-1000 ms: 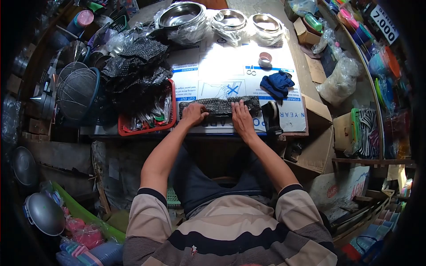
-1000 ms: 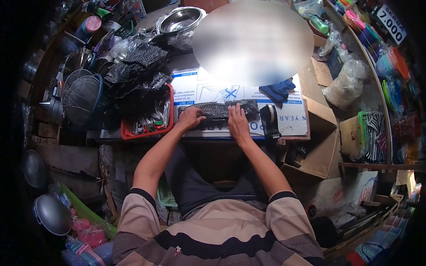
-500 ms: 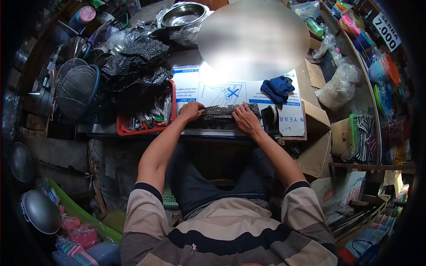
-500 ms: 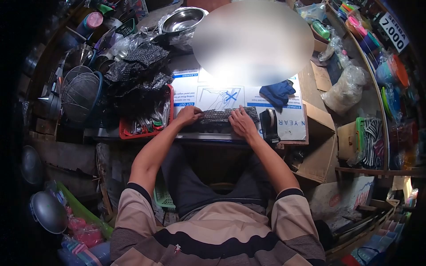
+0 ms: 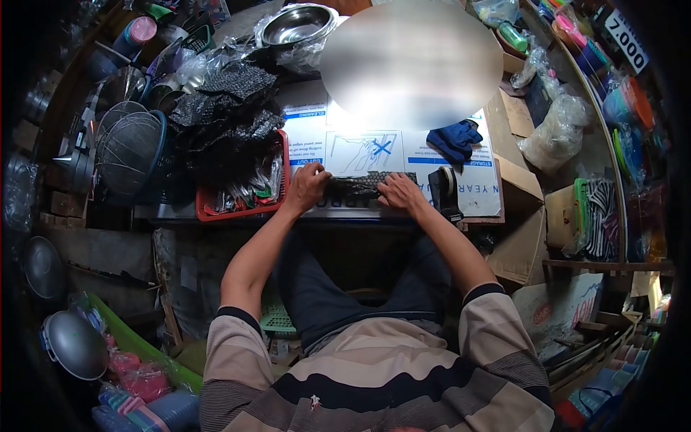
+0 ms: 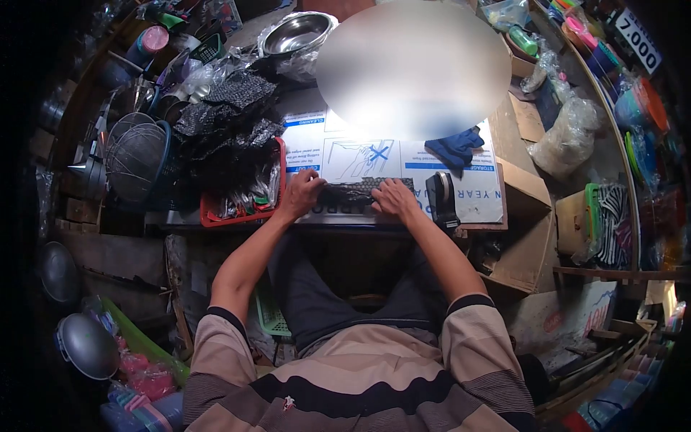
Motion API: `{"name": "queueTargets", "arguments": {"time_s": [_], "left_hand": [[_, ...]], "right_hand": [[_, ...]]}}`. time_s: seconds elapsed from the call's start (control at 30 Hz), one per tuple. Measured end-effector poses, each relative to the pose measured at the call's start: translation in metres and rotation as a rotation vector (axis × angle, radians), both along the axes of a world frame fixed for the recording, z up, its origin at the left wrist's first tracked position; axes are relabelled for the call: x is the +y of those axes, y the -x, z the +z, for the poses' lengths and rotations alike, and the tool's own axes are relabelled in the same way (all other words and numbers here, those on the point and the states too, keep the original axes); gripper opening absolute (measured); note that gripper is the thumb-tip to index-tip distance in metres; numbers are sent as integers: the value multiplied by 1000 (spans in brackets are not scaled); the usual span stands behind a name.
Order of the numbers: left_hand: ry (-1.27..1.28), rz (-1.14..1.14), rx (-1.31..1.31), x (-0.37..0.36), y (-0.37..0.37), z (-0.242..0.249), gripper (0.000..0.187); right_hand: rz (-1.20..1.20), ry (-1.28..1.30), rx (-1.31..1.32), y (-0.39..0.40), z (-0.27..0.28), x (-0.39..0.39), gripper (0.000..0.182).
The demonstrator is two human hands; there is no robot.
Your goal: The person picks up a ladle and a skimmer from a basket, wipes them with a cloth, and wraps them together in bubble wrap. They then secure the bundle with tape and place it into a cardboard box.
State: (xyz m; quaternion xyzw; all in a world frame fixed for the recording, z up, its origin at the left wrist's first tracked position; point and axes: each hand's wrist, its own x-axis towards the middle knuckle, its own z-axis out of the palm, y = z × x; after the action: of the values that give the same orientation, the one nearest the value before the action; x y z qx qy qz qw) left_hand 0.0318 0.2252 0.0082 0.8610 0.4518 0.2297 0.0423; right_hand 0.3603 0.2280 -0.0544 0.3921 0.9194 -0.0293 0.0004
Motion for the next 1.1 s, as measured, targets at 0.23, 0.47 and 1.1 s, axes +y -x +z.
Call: {"name": "queueTargets", "arguments": {"time_s": [0.23, 0.47, 1.1], "left_hand": [[67, -104, 5, -24, -4, -5, 18], [209, -16, -115, -13, -8, -33, 14], [143, 30, -135, -32, -31, -30, 27]], "right_hand": [[-92, 111, 11, 6, 20, 0, 38], [-311, 158, 330, 7, -2, 18, 58], [208, -210, 320, 5, 44, -6, 8]]}}
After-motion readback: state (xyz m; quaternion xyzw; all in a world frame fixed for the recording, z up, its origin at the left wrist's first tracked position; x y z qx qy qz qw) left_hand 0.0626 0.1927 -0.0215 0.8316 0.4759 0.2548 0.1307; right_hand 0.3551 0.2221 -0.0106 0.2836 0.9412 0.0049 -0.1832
